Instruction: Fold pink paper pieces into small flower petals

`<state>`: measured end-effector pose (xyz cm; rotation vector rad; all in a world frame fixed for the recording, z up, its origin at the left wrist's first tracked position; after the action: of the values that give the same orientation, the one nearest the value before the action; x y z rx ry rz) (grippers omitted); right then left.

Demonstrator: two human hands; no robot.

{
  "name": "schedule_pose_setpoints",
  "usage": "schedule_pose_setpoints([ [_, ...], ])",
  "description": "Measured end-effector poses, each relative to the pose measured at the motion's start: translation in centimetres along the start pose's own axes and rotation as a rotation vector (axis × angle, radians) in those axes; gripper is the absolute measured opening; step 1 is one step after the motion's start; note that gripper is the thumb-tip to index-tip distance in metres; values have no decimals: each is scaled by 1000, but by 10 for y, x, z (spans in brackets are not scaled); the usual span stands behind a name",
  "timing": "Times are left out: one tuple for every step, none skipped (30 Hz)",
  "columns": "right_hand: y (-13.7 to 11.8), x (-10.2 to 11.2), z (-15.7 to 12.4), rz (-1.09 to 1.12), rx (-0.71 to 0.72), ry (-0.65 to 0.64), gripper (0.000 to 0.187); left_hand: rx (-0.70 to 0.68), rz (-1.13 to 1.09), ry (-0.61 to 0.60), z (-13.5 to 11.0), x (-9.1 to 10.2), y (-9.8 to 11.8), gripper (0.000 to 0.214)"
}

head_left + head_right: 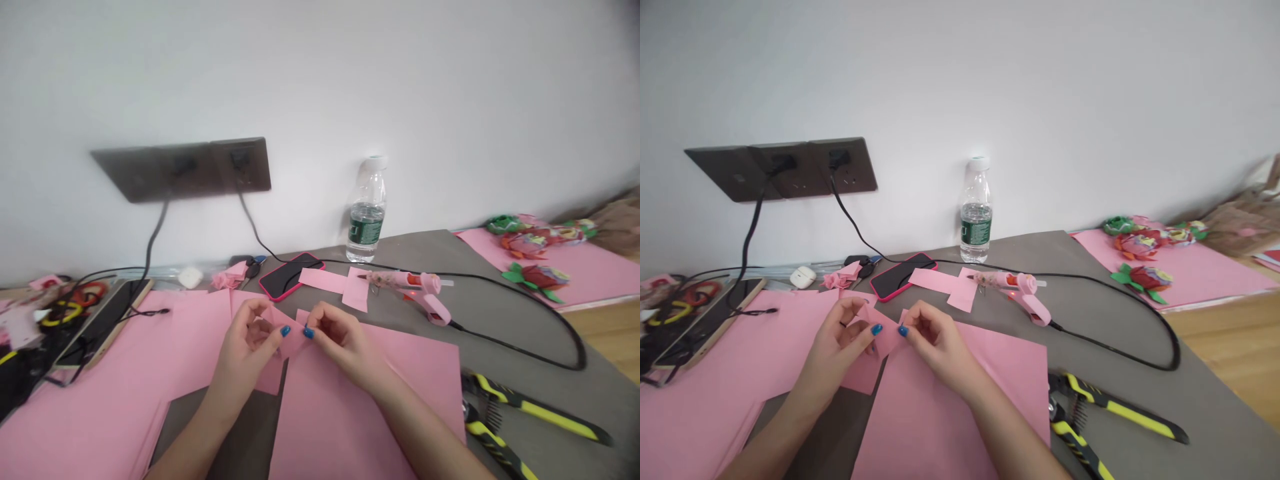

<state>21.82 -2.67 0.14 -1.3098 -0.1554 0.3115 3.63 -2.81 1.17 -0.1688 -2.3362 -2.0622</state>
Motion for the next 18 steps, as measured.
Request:
schedule_pose_setpoints([
  [0,1,-1,-3,-3,10,23,-13,-24,43,0,1,-1,32],
  [0,1,-1,-4,-5,21,23,-34,-37,72,0,2,-2,31],
  [0,2,-2,-2,-10,33,24,-63,-27,86,0,2,-2,27],
  [1,2,-2,1,-15,43,24,-94,10,90,-1,3,0,22],
  [1,2,-2,3,-19,52,25,-126,61,95,-2,3,1,16],
  [1,2,-2,4,-23,54,26,-152,115,100,-3,4,3,11],
  [2,2,-2,4,-27,49,27,-169,158,107,-4,4,4,8],
  [1,1,-1,4,-30,40,27,-178,184,115,-5,3,6,9],
  [1,1,-1,2,-31,30,28,-178,192,115,-5,3,6,11],
  [1,1,-1,0,-29,19,28,-172,185,110,-5,3,6,12],
  [0,1,-1,-2,-30,8,27,-164,168,100,-5,3,6,12],
  [0,1,-1,-2,-31,-9,27,-158,143,92,-4,2,5,13],
  [0,1,-1,-2,-33,-29,26,-153,110,91,-3,3,5,16],
  [0,1,-2,-1,-36,-52,25,-145,76,95,-2,3,4,19],
  [0,0,-2,0,-41,-74,25,-135,47,100,-2,3,3,22],
  [0,0,-3,-1,-46,-90,25,-122,30,97,-1,3,3,23],
  [0,0,-3,-5,-52,-100,24,-104,29,84,-1,4,3,23],
  [1,0,-4,-12,-59,-107,24,-82,36,63,-1,3,4,22],
])
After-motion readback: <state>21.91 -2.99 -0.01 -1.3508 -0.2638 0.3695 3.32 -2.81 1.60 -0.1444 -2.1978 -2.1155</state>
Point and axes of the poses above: each hand's wrist, its own z-axis towards the middle knuckle, its own x-axis out of the back of the hand, y = z × x, the point moved 1 cm from there along z, towards the middle knuckle, and after that the axes turned 5 degrees about x, right-handed, at the moved point
